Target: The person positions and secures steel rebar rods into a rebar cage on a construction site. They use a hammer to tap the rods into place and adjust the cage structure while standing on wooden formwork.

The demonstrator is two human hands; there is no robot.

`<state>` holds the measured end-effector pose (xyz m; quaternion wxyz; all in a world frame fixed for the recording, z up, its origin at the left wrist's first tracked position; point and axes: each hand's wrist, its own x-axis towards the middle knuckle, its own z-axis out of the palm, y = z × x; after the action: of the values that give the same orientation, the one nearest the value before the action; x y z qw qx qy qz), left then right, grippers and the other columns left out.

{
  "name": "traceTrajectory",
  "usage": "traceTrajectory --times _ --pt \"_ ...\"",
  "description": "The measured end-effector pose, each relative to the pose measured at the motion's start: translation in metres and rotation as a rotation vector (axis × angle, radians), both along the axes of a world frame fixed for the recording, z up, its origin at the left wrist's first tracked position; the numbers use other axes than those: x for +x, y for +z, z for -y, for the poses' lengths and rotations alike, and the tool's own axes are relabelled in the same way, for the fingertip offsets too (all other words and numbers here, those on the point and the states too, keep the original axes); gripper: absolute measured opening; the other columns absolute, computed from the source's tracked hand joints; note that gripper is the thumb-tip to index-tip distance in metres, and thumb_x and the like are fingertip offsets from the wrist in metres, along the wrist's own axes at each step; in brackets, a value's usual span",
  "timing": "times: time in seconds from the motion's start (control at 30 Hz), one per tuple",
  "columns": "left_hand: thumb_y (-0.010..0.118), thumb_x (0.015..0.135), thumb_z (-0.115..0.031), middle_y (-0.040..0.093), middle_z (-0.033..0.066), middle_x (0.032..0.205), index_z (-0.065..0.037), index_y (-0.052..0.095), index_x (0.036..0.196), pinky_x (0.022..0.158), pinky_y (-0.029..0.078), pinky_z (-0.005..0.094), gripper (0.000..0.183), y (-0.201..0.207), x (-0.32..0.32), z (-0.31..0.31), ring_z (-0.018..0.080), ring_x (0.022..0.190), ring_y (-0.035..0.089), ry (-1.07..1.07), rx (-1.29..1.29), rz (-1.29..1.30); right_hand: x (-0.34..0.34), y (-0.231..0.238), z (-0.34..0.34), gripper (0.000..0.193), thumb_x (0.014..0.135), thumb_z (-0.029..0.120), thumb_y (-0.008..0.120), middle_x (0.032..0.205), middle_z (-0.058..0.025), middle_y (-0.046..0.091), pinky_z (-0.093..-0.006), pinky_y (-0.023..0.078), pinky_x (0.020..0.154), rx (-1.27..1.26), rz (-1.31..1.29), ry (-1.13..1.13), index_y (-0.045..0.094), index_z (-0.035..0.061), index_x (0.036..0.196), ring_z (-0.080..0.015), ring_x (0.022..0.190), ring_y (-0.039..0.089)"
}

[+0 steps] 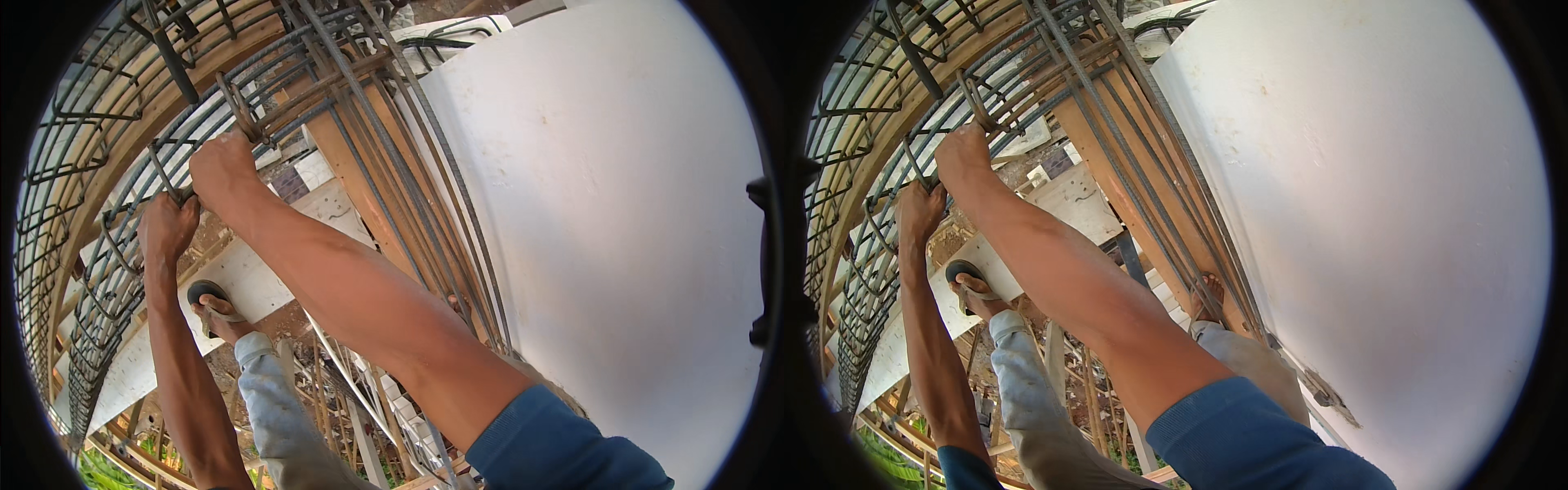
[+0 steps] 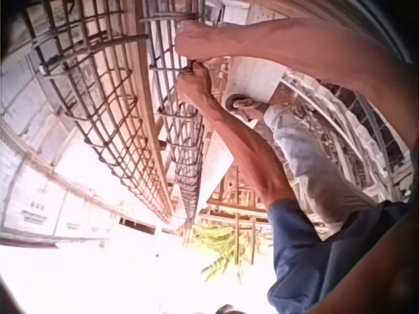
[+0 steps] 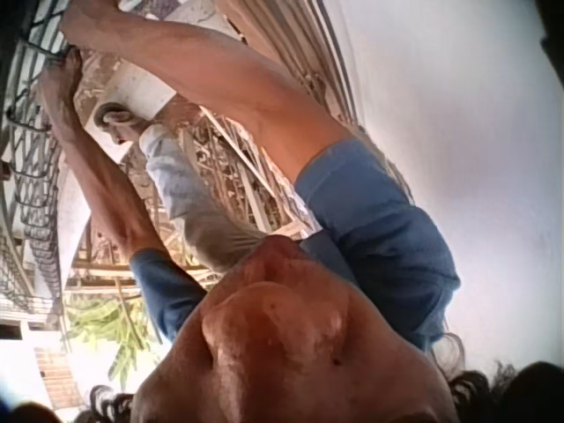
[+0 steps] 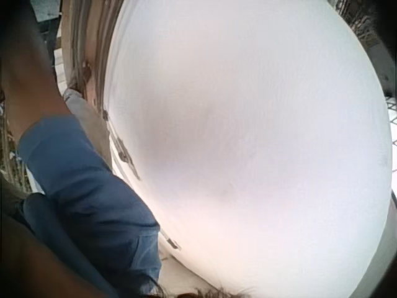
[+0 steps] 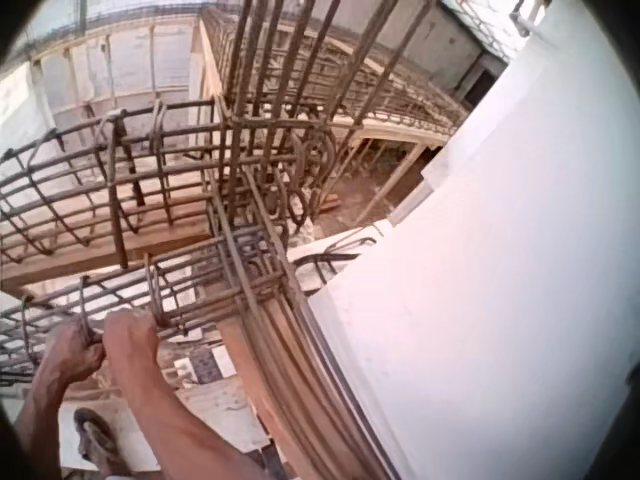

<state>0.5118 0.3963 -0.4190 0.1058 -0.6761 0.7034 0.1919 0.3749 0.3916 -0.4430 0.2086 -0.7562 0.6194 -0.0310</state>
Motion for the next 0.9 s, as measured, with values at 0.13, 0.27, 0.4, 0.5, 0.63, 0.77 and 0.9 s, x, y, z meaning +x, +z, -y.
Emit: traceTrajectory --times 0.13,0.27,0.4,0.5,0.63,0.77,0.9 --pt "0.060 0.073 -0.032 0.065 0.0252 0.076 -0.002 0.070 0.075 0.072 0.051 0.0473 0.032 0.001 -0.008 0.009 0.0411 0.076 0.065 -0.015 -0.068 0.060 -0.004 -0.005 0.012 0.016 0.077 0.016 0.061 0.088 -0.0111 0.072 -0.0384 0.047 0.082 0.021 0.108 0.000 0.075 0.0112 0.082 -0.0266 0.088 0.068" --pt "0.059 0.075 -0.033 0.065 0.0236 0.072 -0.003 0.070 0.074 0.071 0.051 0.0469 0.032 0.007 -0.013 0.012 0.0406 0.073 0.065 -0.021 -0.002 0.036 -0.007 0.001 0.006 0.020 0.078 0.016 0.059 0.100 -0.0134 0.067 -0.0423 0.044 0.087 0.011 0.122 -0.012 0.070 0.0078 0.093 -0.0282 0.102 0.061" --pt "0.060 0.074 -0.036 0.063 0.0250 0.069 -0.002 0.070 0.072 0.069 0.051 0.0475 0.036 0.009 -0.012 0.011 0.0409 0.070 0.065 -0.055 -0.019 0.041 -0.021 0.008 -0.058 0.020 0.082 0.013 0.056 0.105 -0.0146 0.053 -0.0452 0.042 0.091 -0.645 0.401 -0.118 0.057 0.0045 0.099 -0.0287 0.112 0.047" --pt "0.060 0.074 -0.037 0.063 0.0250 0.068 -0.002 0.070 0.072 0.068 0.051 0.0473 0.036 0.005 -0.010 0.009 0.0409 0.069 0.064 -0.033 -0.029 0.055 -0.041 -0.024 -0.101 0.015 0.085 0.011 0.055 0.095 -0.0135 0.054 -0.0410 0.047 0.086 -0.090 0.891 -0.827 0.052 0.0031 0.096 -0.0258 0.093 0.054" --pt "0.061 0.073 -0.034 0.063 0.0238 0.067 -0.002 0.070 0.071 0.066 0.050 0.0468 0.033 -0.002 -0.009 0.006 0.0406 0.067 0.063 -0.022 -0.094 0.055 -0.044 -0.133 -0.072 0.010 0.084 0.009 0.058 0.089 -0.0082 0.057 -0.0343 0.052 0.084 0.608 1.945 -1.504 0.054 0.0049 0.091 -0.0205 0.085 0.058" --pt "0.061 0.072 -0.032 0.063 0.0214 0.065 -0.005 0.071 0.074 0.065 0.049 0.0460 0.029 -0.005 -0.014 0.002 0.0394 0.066 0.063 0.001 -0.206 0.041 0.017 -0.190 -0.049 0.015 0.078 0.007 0.059 0.092 -0.0033 0.058 -0.0373 0.046 0.090 0.673 2.034 -1.166 0.055 0.0074 0.092 -0.0173 0.090 0.057" --pt "0.061 0.072 -0.031 0.063 0.0208 0.065 -0.005 0.072 0.077 0.065 0.049 0.0452 0.029 -0.002 -0.018 0.000 0.0393 0.066 0.063 0.030 -0.206 -0.027 0.039 -0.163 -0.050 0.027 0.079 0.011 0.058 0.094 -0.0068 0.059 -0.0381 0.045 0.086 0.435 1.453 -1.186 0.056 -0.0006 0.103 -0.0181 0.092 0.054"
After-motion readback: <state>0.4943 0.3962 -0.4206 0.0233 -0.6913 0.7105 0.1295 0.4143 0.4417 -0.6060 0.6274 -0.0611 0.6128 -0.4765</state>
